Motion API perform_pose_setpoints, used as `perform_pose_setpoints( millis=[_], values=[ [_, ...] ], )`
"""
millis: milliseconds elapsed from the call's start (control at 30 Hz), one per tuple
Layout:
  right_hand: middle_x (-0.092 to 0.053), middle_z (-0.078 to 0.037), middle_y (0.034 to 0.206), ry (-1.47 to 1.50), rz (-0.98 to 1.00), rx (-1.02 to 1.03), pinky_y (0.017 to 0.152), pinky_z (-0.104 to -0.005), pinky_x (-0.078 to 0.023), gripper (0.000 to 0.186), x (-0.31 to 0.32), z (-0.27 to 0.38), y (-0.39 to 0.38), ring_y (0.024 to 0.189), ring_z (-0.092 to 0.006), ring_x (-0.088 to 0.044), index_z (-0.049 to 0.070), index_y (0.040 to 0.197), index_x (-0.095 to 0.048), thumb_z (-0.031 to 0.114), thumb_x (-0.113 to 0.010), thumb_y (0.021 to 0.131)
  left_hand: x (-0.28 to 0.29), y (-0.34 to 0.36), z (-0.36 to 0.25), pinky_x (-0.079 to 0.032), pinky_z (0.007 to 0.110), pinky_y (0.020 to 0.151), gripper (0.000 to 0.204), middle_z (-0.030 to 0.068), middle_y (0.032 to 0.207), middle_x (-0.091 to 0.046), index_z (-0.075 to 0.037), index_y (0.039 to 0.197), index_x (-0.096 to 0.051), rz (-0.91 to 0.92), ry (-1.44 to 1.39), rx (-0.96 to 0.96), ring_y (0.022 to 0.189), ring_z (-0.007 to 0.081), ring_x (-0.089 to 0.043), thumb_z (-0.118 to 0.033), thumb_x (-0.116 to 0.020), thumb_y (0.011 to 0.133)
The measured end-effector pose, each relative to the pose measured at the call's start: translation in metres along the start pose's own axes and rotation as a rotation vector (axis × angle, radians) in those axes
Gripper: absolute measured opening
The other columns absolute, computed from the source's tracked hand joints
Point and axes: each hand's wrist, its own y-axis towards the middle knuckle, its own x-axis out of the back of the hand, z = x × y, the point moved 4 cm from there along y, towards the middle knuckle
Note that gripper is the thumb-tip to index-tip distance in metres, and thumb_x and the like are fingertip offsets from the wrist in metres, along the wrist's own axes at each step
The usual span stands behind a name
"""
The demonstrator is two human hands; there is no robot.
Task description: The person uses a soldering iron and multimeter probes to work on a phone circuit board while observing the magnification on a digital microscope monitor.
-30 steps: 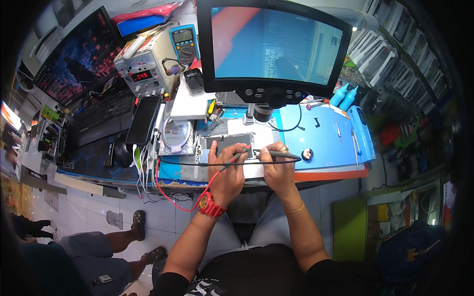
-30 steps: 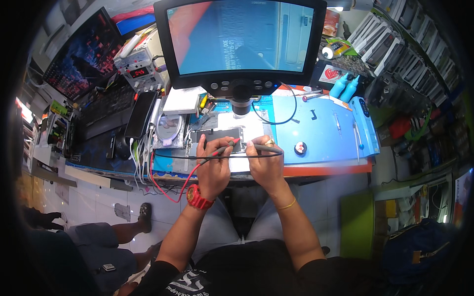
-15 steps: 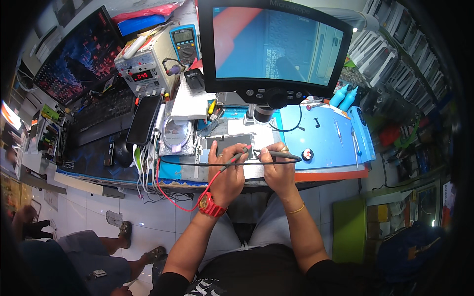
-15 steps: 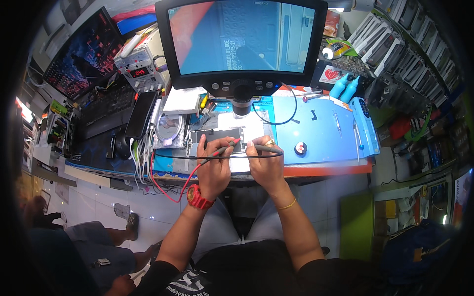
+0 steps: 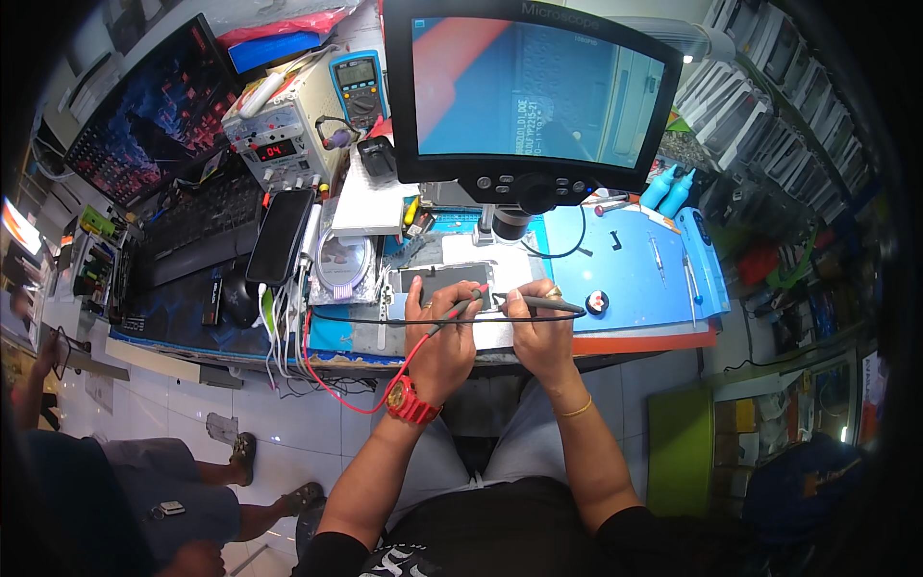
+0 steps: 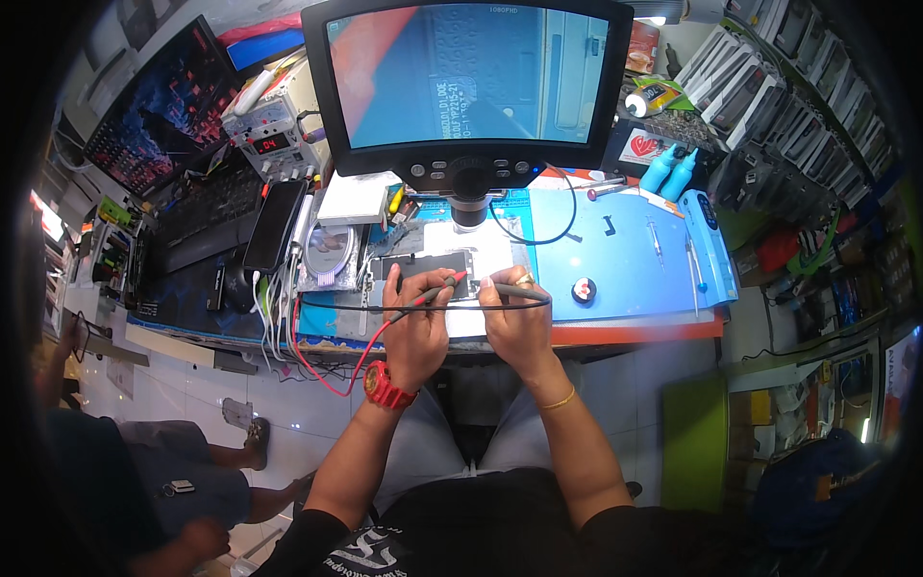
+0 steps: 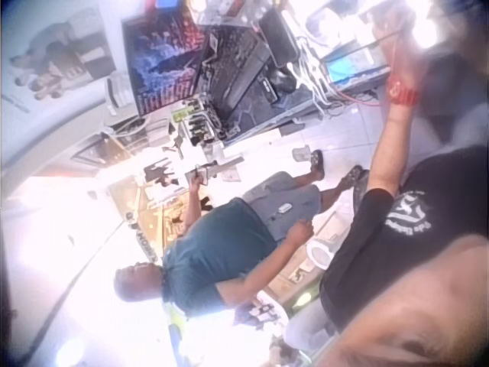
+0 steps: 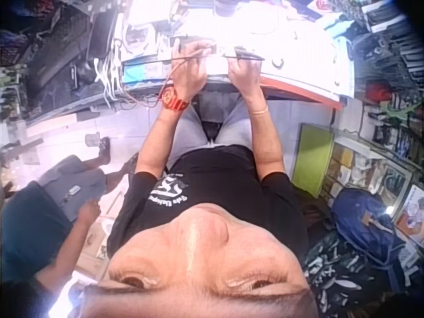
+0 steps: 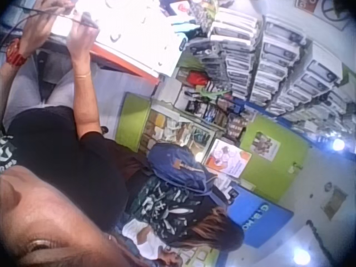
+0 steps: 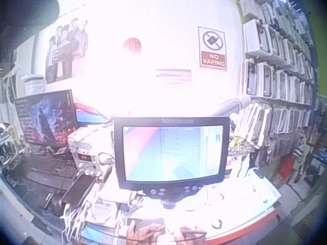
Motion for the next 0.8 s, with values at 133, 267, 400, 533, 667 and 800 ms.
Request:
perform_pose_setpoints(
  millis=[133,267,400,533,667,800],
  values=[
    [-0.067,-0.013,0.081,0.002,0.002,-0.014,0.064,-0.0442,-0.052,0.011,-0.0001,0.0002,0.0003,0.068,-0.0322,-0.068,0.001,0.091,-0.067,0.006,-0.073,0.099,0.0007,0.0008,-0.0019,-0.029,0.056,0.128,0.008,0.0032,0.118,-0.078,-0.008,0.114,-0.070,0.000,0.008,-0.005,0.111,0.0248,-0.075,-0.011,-0.065,0.108],
    [-0.067,-0.013,0.080,-0.001,0.004,-0.007,0.064,-0.0439,-0.051,0.011,-0.0005,-0.0019,-0.0003,0.068,-0.0322,-0.068,0.001,0.092,-0.066,0.005,-0.073,0.099,0.0004,0.0002,-0.0001,-0.027,0.059,0.128,0.012,0.0049,0.119,-0.079,-0.009,0.119,-0.063,0.003,0.023,-0.038,0.109,0.0267,-0.077,-0.010,-0.066,0.107],
    [-0.066,-0.013,0.080,0.008,0.002,-0.013,0.063,-0.0439,-0.051,0.011,-0.0010,-0.0007,0.0001,0.068,-0.0325,-0.067,0.001,0.092,-0.065,0.005,-0.074,0.099,0.0010,0.0001,-0.0007,-0.027,0.061,0.127,0.016,0.0064,0.120,-0.080,-0.009,0.122,-0.060,0.006,0.030,-0.049,0.108,0.0280,-0.078,-0.010,-0.067,0.107],
    [-0.066,-0.013,0.080,0.006,0.000,0.002,0.063,-0.0438,-0.051,0.012,-0.0016,-0.0017,0.0002,0.067,-0.0328,-0.067,0.001,0.091,-0.065,0.005,-0.073,0.099,-0.0006,-0.0010,0.0023,-0.027,0.061,0.128,0.017,0.0068,0.121,-0.080,-0.008,0.122,-0.060,0.002,0.032,-0.056,0.109,0.0284,-0.078,-0.010,-0.067,0.107],
    [-0.065,-0.014,0.080,0.013,0.006,-0.017,0.063,-0.0438,-0.051,0.012,-0.0016,-0.0025,-0.0003,0.067,-0.0328,-0.067,0.001,0.091,-0.064,0.005,-0.073,0.099,-0.0008,-0.0011,0.0018,-0.027,0.060,0.127,0.017,0.0063,0.120,-0.080,-0.008,0.123,-0.059,0.000,0.040,-0.063,0.109,0.0285,-0.077,-0.010,-0.067,0.107],
    [-0.065,-0.014,0.080,0.010,0.005,-0.013,0.064,-0.0438,-0.051,0.012,-0.0012,-0.0010,-0.0001,0.067,-0.0329,-0.067,0.001,0.091,-0.065,0.005,-0.073,0.099,-0.0008,-0.0012,0.0014,-0.027,0.060,0.127,0.017,0.0058,0.120,-0.080,-0.008,0.123,-0.059,-0.006,0.046,-0.066,0.108,0.0281,-0.078,-0.010,-0.066,0.107]
  ],
)
